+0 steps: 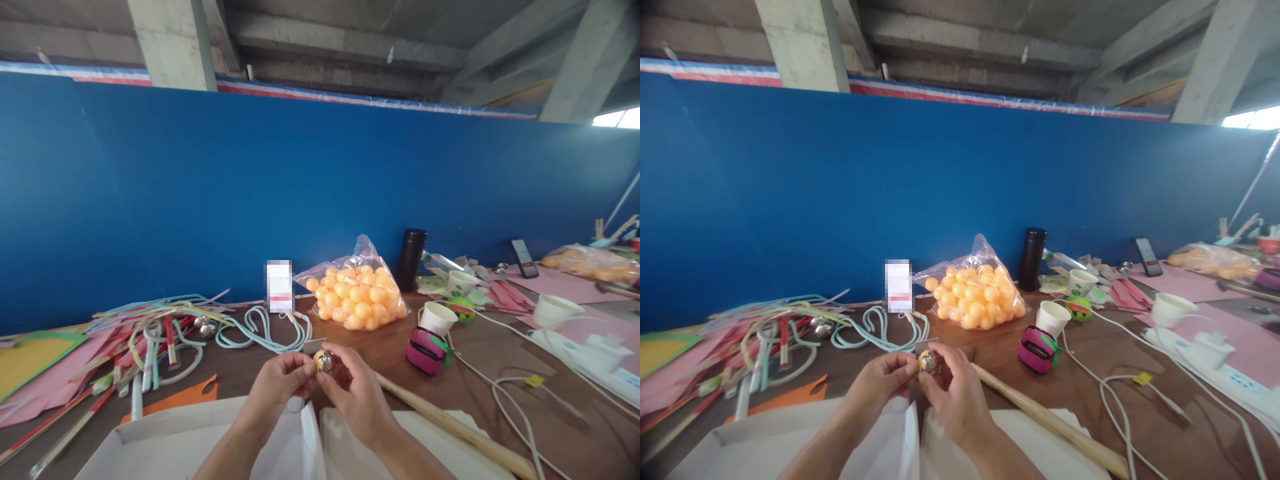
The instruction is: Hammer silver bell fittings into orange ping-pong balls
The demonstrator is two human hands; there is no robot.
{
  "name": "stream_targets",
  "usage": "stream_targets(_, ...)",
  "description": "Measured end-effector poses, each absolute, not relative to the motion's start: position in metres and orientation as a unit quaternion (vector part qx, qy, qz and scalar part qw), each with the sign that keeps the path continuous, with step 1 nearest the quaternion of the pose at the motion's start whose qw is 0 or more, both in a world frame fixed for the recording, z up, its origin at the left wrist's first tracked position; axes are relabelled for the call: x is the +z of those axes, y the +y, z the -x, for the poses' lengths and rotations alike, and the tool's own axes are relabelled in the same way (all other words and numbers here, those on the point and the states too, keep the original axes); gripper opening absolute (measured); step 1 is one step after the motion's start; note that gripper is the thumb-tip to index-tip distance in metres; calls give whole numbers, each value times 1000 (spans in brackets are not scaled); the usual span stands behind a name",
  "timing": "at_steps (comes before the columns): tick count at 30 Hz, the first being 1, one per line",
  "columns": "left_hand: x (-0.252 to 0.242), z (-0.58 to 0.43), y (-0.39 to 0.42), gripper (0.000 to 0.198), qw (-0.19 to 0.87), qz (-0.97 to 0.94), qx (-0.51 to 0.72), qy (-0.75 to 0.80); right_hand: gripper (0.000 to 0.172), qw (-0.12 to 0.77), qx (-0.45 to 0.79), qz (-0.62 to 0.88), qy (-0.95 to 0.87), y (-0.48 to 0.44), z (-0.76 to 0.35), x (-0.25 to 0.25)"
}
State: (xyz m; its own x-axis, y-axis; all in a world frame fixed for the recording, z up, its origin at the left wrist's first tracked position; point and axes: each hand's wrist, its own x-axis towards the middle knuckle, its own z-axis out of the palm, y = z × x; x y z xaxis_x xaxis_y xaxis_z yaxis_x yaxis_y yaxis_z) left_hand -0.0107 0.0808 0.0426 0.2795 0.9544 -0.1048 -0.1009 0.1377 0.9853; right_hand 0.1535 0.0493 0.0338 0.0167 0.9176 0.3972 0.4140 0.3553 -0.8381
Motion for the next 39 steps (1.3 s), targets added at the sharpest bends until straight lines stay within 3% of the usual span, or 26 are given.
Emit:
stream_targets(17,43,18,81,22,691,-463,421,361,38,498,257,505,-657,49,-154,33)
stream_targets(39,50,17,81,20,587,-525,416,455,40,470,253,512,-673,50,-154,33)
